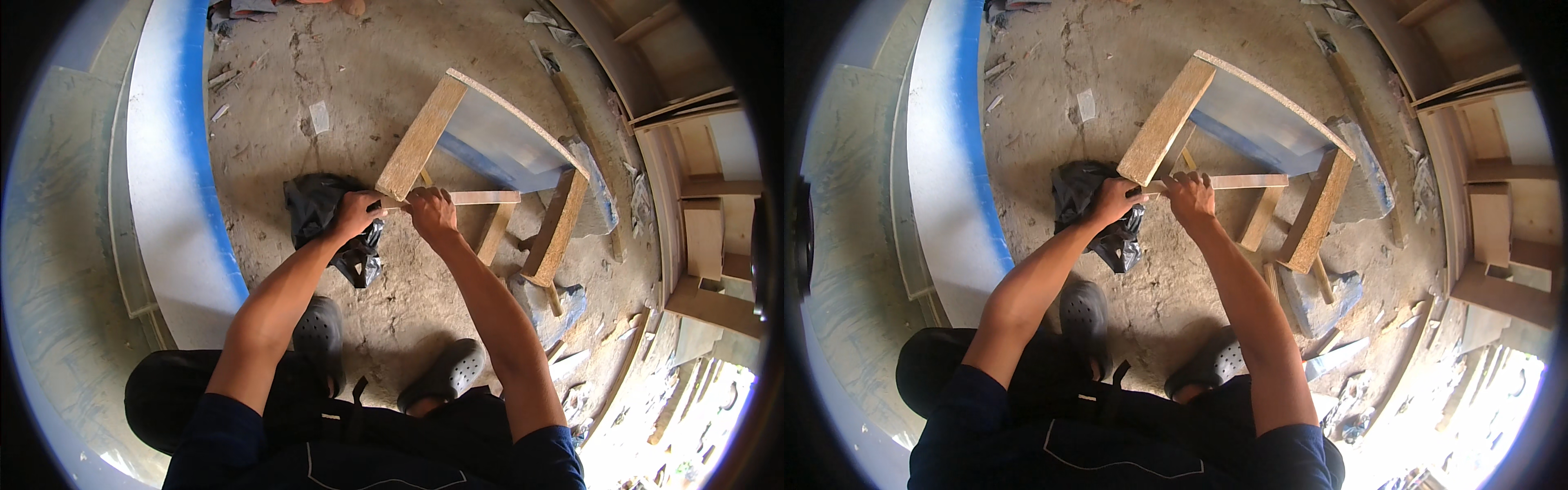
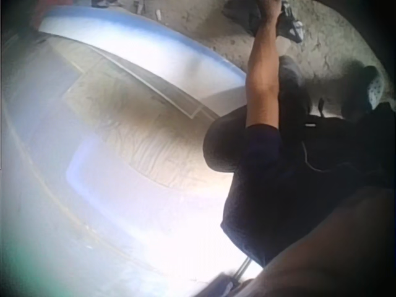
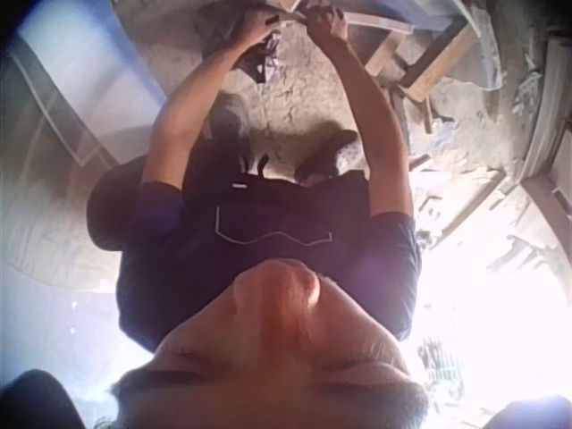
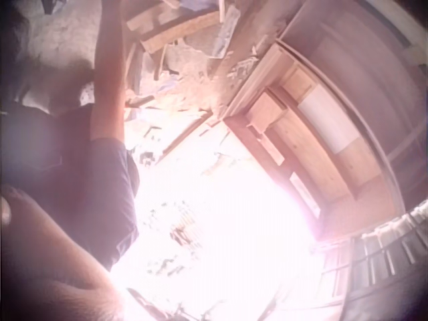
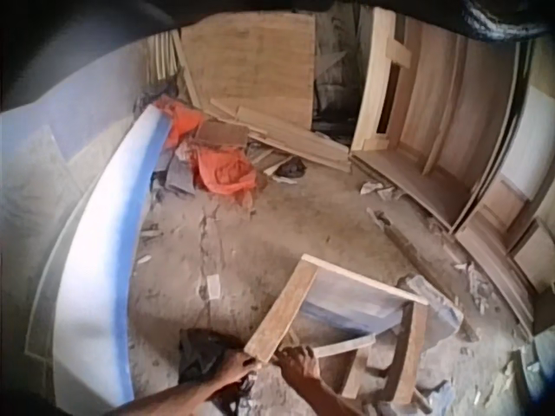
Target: The person assembles a small wooden frame by nailing wooden strips to a rectangular board. They use a hammer to drive nails into the wood, adjusting the pieces as needed.
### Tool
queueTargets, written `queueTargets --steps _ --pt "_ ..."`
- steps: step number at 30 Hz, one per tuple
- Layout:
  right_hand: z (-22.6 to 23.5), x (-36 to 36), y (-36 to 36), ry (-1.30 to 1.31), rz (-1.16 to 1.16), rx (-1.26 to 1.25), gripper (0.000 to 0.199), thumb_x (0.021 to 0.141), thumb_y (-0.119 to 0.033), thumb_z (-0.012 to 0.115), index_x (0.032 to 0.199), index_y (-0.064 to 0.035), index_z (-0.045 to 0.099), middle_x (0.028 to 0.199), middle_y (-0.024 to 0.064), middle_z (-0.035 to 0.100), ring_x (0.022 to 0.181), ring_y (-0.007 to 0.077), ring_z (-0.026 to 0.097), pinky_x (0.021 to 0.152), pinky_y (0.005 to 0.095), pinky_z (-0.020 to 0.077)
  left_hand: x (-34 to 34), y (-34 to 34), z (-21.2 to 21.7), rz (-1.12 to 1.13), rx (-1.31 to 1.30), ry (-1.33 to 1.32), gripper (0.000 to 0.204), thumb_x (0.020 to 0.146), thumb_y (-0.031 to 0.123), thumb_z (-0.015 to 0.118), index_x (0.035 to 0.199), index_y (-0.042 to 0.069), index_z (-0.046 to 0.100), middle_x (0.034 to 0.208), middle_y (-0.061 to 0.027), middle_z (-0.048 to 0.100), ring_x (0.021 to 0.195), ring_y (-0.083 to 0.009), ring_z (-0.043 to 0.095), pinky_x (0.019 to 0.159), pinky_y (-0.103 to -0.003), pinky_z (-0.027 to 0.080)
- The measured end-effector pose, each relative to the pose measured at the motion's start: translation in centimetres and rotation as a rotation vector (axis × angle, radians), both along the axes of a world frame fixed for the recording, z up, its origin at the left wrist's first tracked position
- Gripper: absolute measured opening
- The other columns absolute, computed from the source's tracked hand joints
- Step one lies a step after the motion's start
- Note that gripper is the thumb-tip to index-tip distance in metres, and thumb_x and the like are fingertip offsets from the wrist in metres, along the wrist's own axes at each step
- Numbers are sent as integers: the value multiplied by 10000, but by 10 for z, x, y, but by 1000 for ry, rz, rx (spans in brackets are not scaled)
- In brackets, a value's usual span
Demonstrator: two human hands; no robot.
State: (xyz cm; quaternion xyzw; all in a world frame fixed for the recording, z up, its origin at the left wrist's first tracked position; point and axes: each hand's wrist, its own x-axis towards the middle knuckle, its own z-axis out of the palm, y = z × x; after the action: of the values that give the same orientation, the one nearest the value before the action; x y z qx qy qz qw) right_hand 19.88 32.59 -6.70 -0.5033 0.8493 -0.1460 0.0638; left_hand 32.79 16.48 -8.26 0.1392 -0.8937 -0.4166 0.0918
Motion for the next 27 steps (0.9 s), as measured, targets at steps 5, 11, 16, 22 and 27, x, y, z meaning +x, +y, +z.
queueTargets --steps 5,11,16,22,27 --pt "6 3 -5 99 0 -96 146 804 -206 675 906 -106 709 981 38 681 955 255 623 871 410 455 -4 -4 -2 11 3 -11 304 701 177 776 965 51 695 901 -185 668 834 -340 653 742 -403 508" --pt "9 -2 -7 54 38 -29 109 817 -202 658 837 -107 707 957 39 679 935 256 625 851 411 458 -5 -5 -4 -22 -58 26 314 690 174 778 962 47 689 901 -168 664 839 -329 652 743 -390 512" --pt "5 -3 -7 76 62 -26 91 839 -194 633 870 -127 687 927 36 657 924 251 621 850 449 432 -3 -12 -8 -20 123 -102 274 735 208 769 929 29 696 808 -134 690 753 -271 681 691 -354 512" --pt "-2 -8 -5 119 109 -20 207 860 -216 608 1064 -184 626 984 21 646 976 229 607 833 513 422 -4 -12 8 11 330 -129 317 776 5 687 1088 7 632 980 -149 695 862 -220 692 749 -301 537" --pt "-2 -10 -5 94 133 67 265 874 -226 591 1138 -212 609 1037 12 657 1010 225 604 840 529 426 -5 -10 8 57 185 -174 222 803 61 683 1023 31 682 855 -137 701 754 -197 685 691 -299 518"
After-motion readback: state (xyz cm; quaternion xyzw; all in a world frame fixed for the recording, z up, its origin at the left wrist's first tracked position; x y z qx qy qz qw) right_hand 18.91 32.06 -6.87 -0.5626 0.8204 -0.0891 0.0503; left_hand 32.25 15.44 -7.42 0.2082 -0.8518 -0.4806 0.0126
